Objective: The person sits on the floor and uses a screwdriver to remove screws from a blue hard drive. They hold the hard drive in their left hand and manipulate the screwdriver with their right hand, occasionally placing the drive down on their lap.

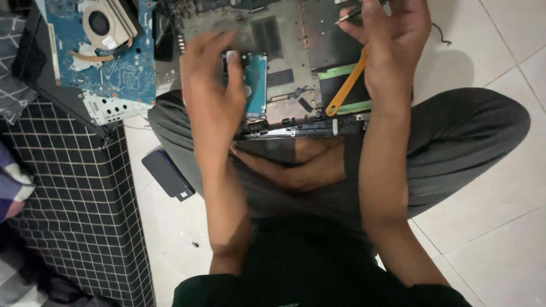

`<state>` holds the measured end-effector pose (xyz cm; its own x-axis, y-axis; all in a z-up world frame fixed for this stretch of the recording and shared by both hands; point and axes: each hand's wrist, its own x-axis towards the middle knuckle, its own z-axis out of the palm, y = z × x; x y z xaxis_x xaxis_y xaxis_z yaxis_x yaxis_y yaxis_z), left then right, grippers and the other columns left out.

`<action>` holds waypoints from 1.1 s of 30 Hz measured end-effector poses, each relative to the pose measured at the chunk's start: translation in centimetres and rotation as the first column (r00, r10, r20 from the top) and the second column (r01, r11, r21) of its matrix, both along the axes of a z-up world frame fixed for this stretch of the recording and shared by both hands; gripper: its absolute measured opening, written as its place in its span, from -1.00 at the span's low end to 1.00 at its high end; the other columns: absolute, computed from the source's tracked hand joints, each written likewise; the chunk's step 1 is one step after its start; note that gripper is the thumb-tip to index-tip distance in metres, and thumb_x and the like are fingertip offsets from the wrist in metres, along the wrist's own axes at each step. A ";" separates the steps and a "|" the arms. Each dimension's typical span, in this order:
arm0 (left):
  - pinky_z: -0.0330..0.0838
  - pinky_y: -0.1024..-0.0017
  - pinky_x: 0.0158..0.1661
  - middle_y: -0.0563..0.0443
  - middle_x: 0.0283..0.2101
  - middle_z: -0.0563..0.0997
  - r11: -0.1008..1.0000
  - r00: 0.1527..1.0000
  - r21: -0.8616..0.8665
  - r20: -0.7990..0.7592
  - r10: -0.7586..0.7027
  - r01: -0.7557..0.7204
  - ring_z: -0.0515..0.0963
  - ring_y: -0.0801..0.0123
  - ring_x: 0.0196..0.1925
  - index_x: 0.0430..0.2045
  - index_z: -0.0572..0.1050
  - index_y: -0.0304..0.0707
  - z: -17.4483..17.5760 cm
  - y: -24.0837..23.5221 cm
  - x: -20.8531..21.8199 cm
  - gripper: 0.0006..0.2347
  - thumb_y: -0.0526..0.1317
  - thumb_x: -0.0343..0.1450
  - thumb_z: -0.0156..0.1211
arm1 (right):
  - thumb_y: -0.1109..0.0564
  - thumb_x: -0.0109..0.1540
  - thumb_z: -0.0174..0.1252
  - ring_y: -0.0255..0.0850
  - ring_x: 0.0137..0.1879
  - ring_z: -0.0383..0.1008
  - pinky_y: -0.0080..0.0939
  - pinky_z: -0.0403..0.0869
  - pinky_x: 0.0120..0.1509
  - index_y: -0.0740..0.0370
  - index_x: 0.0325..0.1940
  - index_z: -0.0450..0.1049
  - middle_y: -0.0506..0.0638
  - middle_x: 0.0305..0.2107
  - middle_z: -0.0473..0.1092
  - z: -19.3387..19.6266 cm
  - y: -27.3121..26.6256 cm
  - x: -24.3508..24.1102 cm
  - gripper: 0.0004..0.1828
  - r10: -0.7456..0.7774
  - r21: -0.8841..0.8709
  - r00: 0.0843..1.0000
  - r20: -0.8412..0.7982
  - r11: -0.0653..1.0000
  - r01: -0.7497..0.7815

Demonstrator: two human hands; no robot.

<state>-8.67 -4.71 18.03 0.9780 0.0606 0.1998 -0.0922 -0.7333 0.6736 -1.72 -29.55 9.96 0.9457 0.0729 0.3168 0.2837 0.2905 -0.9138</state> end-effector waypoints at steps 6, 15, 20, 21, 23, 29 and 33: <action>0.44 -0.10 0.20 -0.38 0.38 0.34 0.919 0.944 0.341 -0.189 0.272 -0.197 0.40 -0.25 0.38 0.37 0.20 -0.26 -2.0 -1.2 -4.9 -0.20 0.17 0.38 0.53 | 0.24 0.61 0.01 0.11 0.13 0.54 0.10 0.60 0.34 0.13 0.32 0.25 0.13 0.09 0.34 1.8 1.7 -0.7 -0.80 0.127 -0.209 0.983 0.135 0.973 -0.097; 0.47 0.05 0.15 -0.17 0.28 0.48 0.937 0.934 0.133 -0.111 0.338 -0.323 0.49 -0.09 0.26 0.36 0.19 -0.19 -4.1 -1.4 -6.3 -0.32 -0.08 0.35 0.39 | 0.46 0.35 -0.23 -0.19 -0.26 0.29 -0.03 0.60 0.17 0.24 0.15 0.29 0.03 -0.26 0.25 3.3 5.2 -4.3 -0.64 0.274 -0.336 0.954 -0.120 0.893 -0.299; 0.43 0.09 0.35 -0.13 0.40 0.40 0.970 0.971 -0.057 -0.032 0.236 -0.237 0.41 -0.05 0.44 0.39 0.20 -0.15 -2.2 0.2 -7.5 -0.36 -0.28 0.39 0.36 | 0.24 0.50 -0.05 -0.14 -0.24 0.51 -0.10 0.60 -0.01 0.18 0.09 0.40 -0.06 -0.29 0.30 2.8 6.4 -4.7 -0.87 0.181 -0.398 0.964 -0.192 0.884 -0.246; 0.37 0.04 0.44 -0.15 0.43 0.33 0.979 0.997 -0.185 -0.010 0.081 -0.082 0.36 -0.04 0.50 0.42 0.15 -0.11 -2.0 0.6 -7.8 -0.39 -0.30 0.45 0.29 | 0.13 0.49 0.03 -0.15 -0.18 0.51 -0.12 0.64 -0.04 0.23 0.16 0.40 -0.03 -0.22 0.33 3.2 6.6 -4.8 -0.80 0.193 -0.403 0.961 -0.198 0.878 -0.259; 0.31 -0.01 0.53 -0.17 0.46 0.27 0.948 0.997 -0.310 0.035 -0.069 0.076 0.31 -0.04 0.56 0.45 0.09 -0.07 -1.3 0.9 -8.3 -0.41 -0.31 0.51 0.23 | 0.01 0.48 0.12 -0.16 -0.12 0.51 -0.15 0.68 -0.06 0.29 0.24 0.41 0.01 -0.16 0.37 3.1 6.4 -4.8 -0.65 0.206 -0.413 0.957 -0.203 0.868 -0.275; 0.34 0.26 0.54 -0.13 0.46 0.30 0.721 0.997 -0.691 -0.004 -0.083 0.057 0.30 0.15 0.59 0.42 0.14 -0.14 -0.5 0.6 -9.1 -0.39 -0.32 0.51 0.40 | 0.10 0.36 0.35 -0.22 0.03 0.53 -0.13 0.52 0.14 0.06 0.02 0.42 -0.09 -0.11 0.46 -1.0 4.2 -5.7 -0.75 0.097 -0.316 0.953 -0.289 0.929 -0.190; 0.64 0.24 0.27 -0.19 0.07 0.59 0.374 0.999 -0.927 0.038 0.004 0.033 0.63 0.20 0.21 0.39 0.16 -0.24 -1.4 0.8 -8.8 -0.35 -0.45 0.43 0.43 | 0.14 0.41 0.25 -0.07 -0.14 0.50 0.02 0.60 -0.11 -0.01 0.01 0.31 -0.08 -0.25 0.30 -0.7 3.5 -5.6 -0.77 0.261 -0.185 0.923 -0.283 0.929 -0.320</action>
<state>-17.50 -3.91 16.63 0.9756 0.2123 0.0552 -0.1287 0.3498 0.9279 -7.28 -26.01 9.24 0.9174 0.3975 0.0165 -0.0276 0.1050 -0.9941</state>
